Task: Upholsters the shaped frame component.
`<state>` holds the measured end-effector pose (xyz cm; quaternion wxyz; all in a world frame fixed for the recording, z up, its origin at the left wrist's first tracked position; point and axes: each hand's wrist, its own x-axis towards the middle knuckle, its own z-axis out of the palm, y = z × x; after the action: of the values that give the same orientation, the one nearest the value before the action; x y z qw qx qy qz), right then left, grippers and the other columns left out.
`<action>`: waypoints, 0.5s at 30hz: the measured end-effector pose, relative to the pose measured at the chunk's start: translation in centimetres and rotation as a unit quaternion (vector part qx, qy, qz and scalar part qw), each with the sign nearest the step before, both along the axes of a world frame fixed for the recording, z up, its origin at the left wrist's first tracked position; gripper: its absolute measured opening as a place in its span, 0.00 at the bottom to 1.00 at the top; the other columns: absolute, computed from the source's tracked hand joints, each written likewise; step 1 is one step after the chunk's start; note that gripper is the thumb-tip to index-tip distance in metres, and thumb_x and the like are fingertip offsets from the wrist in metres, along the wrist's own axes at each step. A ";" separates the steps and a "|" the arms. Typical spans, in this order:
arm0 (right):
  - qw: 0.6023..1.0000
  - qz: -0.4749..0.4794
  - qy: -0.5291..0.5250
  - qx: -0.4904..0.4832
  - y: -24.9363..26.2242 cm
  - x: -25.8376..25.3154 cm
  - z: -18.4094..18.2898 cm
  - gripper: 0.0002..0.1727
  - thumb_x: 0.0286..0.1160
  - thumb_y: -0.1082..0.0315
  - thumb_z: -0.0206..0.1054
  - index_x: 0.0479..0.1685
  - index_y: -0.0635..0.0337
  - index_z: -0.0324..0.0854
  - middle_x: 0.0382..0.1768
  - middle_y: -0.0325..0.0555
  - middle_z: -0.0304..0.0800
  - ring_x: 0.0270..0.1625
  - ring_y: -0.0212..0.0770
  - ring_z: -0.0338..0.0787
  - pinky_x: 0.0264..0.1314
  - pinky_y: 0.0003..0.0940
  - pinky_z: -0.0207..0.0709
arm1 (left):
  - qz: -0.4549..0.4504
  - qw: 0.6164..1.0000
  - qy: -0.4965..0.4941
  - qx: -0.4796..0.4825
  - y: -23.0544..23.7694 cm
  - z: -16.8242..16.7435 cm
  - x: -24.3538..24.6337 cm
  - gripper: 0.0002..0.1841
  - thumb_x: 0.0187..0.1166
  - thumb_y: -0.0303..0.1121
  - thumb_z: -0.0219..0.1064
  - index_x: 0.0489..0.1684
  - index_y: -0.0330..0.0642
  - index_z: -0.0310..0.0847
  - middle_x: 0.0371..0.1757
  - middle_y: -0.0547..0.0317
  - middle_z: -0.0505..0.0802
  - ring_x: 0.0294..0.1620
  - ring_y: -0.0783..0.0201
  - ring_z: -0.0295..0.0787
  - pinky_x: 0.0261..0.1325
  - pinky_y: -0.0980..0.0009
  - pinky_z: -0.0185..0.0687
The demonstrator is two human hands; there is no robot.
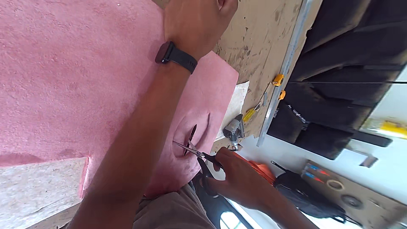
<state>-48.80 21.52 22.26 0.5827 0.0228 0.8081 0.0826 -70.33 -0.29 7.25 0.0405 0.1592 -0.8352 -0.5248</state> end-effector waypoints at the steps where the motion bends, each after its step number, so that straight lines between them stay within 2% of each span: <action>1: 1.000 -0.012 0.002 0.002 -0.6 0.1 -0.3 0.35 0.56 0.24 0.67 0.41 0.47 0.82 0.43 0.39 0.78 0.44 0.39 0.81 0.44 0.42 0.78 | 0.002 1.000 -0.002 0.008 0.1 0.1 0.0 0.14 0.78 0.54 0.62 0.37 0.64 0.93 0.36 0.77 0.95 0.40 0.72 0.92 0.43 0.57 0.84; 5: 0.998 -0.046 0.046 0.008 -3.5 0.8 -2.0 0.37 0.54 0.22 0.67 0.38 0.48 0.85 0.40 0.39 0.81 0.40 0.40 0.83 0.41 0.46 0.80 | -0.019 0.999 0.005 0.031 -0.3 0.1 0.3 0.15 0.80 0.52 0.59 0.42 0.65 0.93 0.40 0.79 0.96 0.43 0.73 0.92 0.46 0.57 0.86; 8: 0.997 -0.062 0.023 0.027 -3.9 0.7 -1.8 0.33 0.57 0.28 0.70 0.39 0.50 0.84 0.43 0.41 0.79 0.43 0.40 0.82 0.44 0.44 0.79 | -0.050 0.998 0.007 0.049 -1.5 0.0 -0.2 0.16 0.83 0.52 0.56 0.46 0.64 0.91 0.45 0.78 0.96 0.48 0.72 0.93 0.50 0.57 0.87; 10: 0.997 -0.073 0.012 0.027 -3.4 0.6 -1.1 0.28 0.60 0.31 0.70 0.33 0.49 0.83 0.35 0.39 0.78 0.38 0.40 0.80 0.40 0.44 0.76 | -0.057 0.997 0.005 0.060 -1.0 0.1 0.3 0.16 0.83 0.52 0.56 0.45 0.64 0.92 0.44 0.78 0.96 0.48 0.73 0.93 0.49 0.57 0.86; 12: 0.997 -0.078 0.009 0.013 -2.6 0.4 -0.3 0.24 0.65 0.36 0.70 0.25 0.47 0.80 0.25 0.36 0.77 0.29 0.38 0.78 0.31 0.43 0.72 | -0.063 0.996 0.008 0.067 -1.5 0.1 0.2 0.15 0.82 0.51 0.56 0.46 0.64 0.91 0.43 0.78 0.96 0.45 0.72 0.93 0.47 0.57 0.86; 15: 0.998 -0.055 0.001 0.032 -0.4 1.5 0.3 0.24 0.71 0.40 0.65 0.20 0.50 0.79 0.20 0.38 0.76 0.25 0.40 0.79 0.29 0.46 0.71 | -0.064 0.995 0.016 0.082 -1.6 0.1 0.4 0.14 0.82 0.49 0.57 0.45 0.63 0.91 0.42 0.77 0.95 0.43 0.73 0.92 0.45 0.58 0.86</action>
<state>-47.33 21.11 22.61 0.5846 0.0855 0.8032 0.0764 -69.88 -1.87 7.32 0.0072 0.1003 -0.7973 -0.5951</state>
